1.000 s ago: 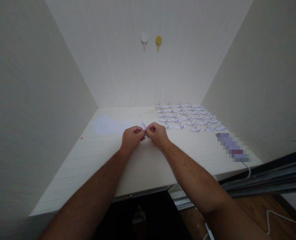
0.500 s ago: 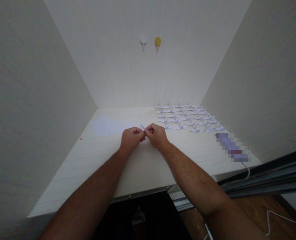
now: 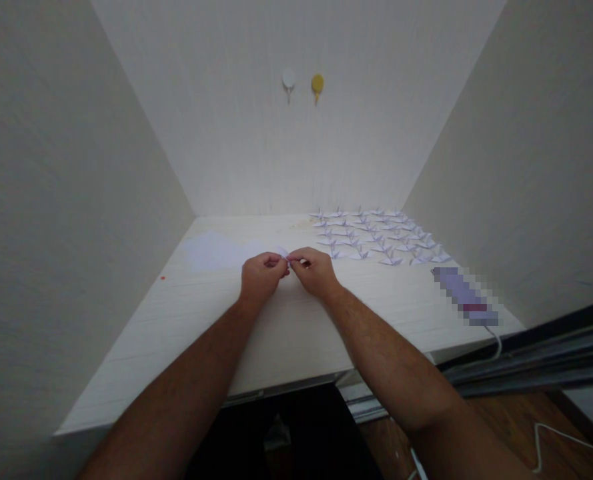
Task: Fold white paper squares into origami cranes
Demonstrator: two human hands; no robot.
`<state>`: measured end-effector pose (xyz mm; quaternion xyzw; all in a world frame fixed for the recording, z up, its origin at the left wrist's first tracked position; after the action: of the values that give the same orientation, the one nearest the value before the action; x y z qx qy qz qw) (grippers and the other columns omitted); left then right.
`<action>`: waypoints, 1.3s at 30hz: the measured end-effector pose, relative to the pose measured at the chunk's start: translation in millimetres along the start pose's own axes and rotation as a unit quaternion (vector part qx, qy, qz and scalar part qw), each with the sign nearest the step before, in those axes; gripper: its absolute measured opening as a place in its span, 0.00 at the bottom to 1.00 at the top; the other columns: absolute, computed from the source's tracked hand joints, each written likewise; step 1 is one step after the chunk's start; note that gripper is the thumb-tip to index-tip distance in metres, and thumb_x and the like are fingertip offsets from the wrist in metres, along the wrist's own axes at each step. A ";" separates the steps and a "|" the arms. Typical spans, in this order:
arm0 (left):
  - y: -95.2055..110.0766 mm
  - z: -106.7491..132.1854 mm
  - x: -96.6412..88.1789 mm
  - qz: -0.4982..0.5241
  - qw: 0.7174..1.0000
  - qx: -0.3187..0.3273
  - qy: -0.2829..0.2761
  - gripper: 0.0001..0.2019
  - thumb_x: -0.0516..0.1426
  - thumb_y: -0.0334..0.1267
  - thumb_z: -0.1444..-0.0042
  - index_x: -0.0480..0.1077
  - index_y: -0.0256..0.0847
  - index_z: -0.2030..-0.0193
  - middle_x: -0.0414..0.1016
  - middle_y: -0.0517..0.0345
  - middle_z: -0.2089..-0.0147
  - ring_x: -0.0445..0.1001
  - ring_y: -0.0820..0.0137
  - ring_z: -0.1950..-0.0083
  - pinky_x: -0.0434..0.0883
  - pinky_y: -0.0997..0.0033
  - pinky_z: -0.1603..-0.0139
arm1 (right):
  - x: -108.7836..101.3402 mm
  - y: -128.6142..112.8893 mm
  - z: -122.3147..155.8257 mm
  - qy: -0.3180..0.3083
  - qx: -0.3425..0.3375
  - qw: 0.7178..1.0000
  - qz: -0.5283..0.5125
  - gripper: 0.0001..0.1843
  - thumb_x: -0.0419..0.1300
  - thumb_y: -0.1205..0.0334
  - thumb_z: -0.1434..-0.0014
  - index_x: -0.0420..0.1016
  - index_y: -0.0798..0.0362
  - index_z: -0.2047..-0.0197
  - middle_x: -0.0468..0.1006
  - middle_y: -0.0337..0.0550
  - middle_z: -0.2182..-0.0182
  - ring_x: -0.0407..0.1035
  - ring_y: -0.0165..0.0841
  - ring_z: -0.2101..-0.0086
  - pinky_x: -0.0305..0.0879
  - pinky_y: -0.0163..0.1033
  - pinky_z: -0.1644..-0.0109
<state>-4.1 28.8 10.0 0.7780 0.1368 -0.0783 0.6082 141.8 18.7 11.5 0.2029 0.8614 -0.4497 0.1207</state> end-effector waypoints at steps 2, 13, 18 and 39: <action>-0.2 0.1 0.9 0.022 1.000 0.008 -0.007 0.06 0.62 0.39 0.54 0.75 0.39 0.72 0.78 0.57 0.76 0.78 0.68 0.72 0.72 0.72 0.69 | -1.1 0.3 -0.3 0.004 0.002 1.000 -0.010 0.09 0.58 0.70 0.45 0.79 0.50 0.66 0.81 0.42 0.64 0.74 0.32 0.61 0.70 0.36 0.58; -2.9 -2.2 -1.0 0.010 1.000 0.022 -0.004 0.08 0.64 0.41 0.58 0.73 0.40 0.75 0.77 0.59 0.75 0.75 0.69 0.72 0.68 0.74 0.70 | -0.2 -1.8 0.0 -0.004 0.034 0.999 -0.006 0.07 0.58 0.68 0.46 0.78 0.51 0.66 0.81 0.40 0.67 0.74 0.31 0.65 0.70 0.35 0.60; 1.3 -0.3 -0.7 0.008 1.000 0.028 -0.008 0.06 0.63 0.39 0.58 0.74 0.40 0.74 0.77 0.59 0.74 0.74 0.70 0.72 0.68 0.74 0.70 | -1.4 -1.2 -0.8 0.010 0.072 0.997 -0.020 0.06 0.62 0.65 0.47 0.76 0.52 0.64 0.80 0.38 0.69 0.73 0.30 0.68 0.68 0.34 0.63; 8.2 1.4 0.0 0.037 0.997 0.059 -0.017 0.06 0.64 0.38 0.56 0.73 0.40 0.72 0.74 0.61 0.74 0.72 0.73 0.71 0.68 0.75 0.68 | -1.3 -1.9 0.5 0.002 0.059 0.998 0.002 0.06 0.58 0.60 0.44 0.72 0.52 0.70 0.73 0.36 0.76 0.66 0.28 0.73 0.62 0.33 0.67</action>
<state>-1.5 25.6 17.2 0.8158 0.0927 -0.0766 0.5656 142.0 17.0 13.2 0.2120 0.8334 -0.4988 0.1082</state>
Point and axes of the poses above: each hand's wrist, its own z-axis away from the middle knuckle, its own x-axis out of the palm, y = z × x, the point moved 3 cm from there along -z, towards the middle knuckle
